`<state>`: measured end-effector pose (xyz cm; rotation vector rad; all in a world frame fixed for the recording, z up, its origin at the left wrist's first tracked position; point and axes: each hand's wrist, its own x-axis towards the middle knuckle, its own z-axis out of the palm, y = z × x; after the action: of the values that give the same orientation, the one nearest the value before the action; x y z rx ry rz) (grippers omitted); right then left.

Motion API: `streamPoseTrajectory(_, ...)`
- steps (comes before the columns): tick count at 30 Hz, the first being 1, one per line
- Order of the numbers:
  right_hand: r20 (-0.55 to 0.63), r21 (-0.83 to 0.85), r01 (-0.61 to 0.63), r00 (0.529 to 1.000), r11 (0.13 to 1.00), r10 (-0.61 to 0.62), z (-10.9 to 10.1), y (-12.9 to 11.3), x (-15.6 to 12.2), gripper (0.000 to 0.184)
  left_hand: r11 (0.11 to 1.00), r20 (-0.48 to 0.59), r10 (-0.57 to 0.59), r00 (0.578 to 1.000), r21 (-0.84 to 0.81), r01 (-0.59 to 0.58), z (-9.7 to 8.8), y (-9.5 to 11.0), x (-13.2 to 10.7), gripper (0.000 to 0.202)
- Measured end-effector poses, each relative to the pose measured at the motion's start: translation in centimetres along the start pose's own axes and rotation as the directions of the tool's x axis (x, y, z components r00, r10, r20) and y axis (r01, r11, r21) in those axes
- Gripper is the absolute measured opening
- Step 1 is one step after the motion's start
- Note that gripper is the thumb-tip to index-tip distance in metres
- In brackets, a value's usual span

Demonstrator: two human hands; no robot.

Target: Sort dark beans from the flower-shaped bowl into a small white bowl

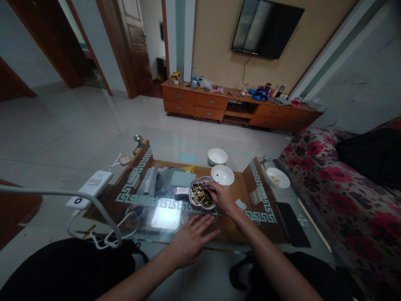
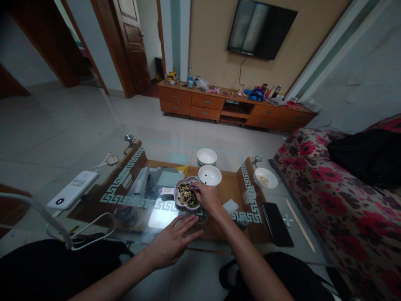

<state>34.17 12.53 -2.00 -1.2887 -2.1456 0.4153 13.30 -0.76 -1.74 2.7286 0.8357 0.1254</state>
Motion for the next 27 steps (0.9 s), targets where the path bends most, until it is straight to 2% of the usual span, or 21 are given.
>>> streamPoseTrajectory(5, -0.034, -0.043, -0.035, 0.999, 0.998, 0.033, -0.1, -0.6, 0.1, 0.019, 1.0, 0.009, -0.003, 1.0, 0.002, 0.003, -0.5, 0.1, 0.0, 0.099)
streamPoseTrajectory(9, -0.134, 0.029, -0.042, 0.99, 0.999, 0.046, -2.0, -1.3, 0.6, 0.019, 1.0, 0.027, -0.007, 1.0, -0.001, 0.008, -0.6, 0.2, 0.0, 0.099)
streamPoseTrajectory(11, -0.224, 0.055, -0.072, 0.971, 0.996, 0.083, -3.6, -1.1, 0.8, 0.023, 1.0, 0.035, -0.009, 0.999, -0.001, 0.009, -0.5, 0.2, 0.0, 0.1)
streamPoseTrajectory(14, -0.371, 0.063, -0.149, 0.914, 0.987, 0.162, -5.7, 0.4, 0.7, 0.032, 1.0, 0.037, -0.009, 0.999, 0.01, 0.008, -0.3, 0.1, 0.1, 0.1)
streamPoseTrajectory(16, -0.415, 0.058, -0.189, 0.888, 0.98, 0.196, -6.6, 1.7, 0.4, 0.036, 1.0, 0.036, -0.012, 0.999, 0.017, 0.011, -0.2, 0.0, 0.1, 0.098)
streamPoseTrajectory(19, -0.422, 0.056, -0.227, 0.877, 0.972, 0.23, -7.1, 2.7, 0.1, 0.039, 1.0, 0.037, -0.018, 0.999, 0.022, 0.017, 0.0, -0.1, 0.1, 0.099)
streamPoseTrajectory(22, -0.43, 0.079, -0.231, 0.87, 0.97, 0.242, -7.2, 2.0, 0.3, 0.038, 0.999, 0.037, -0.02, 0.999, 0.028, 0.019, 0.1, -0.2, 0.1, 0.103)
streamPoseTrajectory(27, -0.316, 0.118, -0.153, 0.931, 0.981, 0.183, -5.0, -0.6, 0.0, 0.032, 1.0, 0.036, -0.013, 0.999, 0.028, 0.012, 0.1, -0.2, 0.1, 0.1)
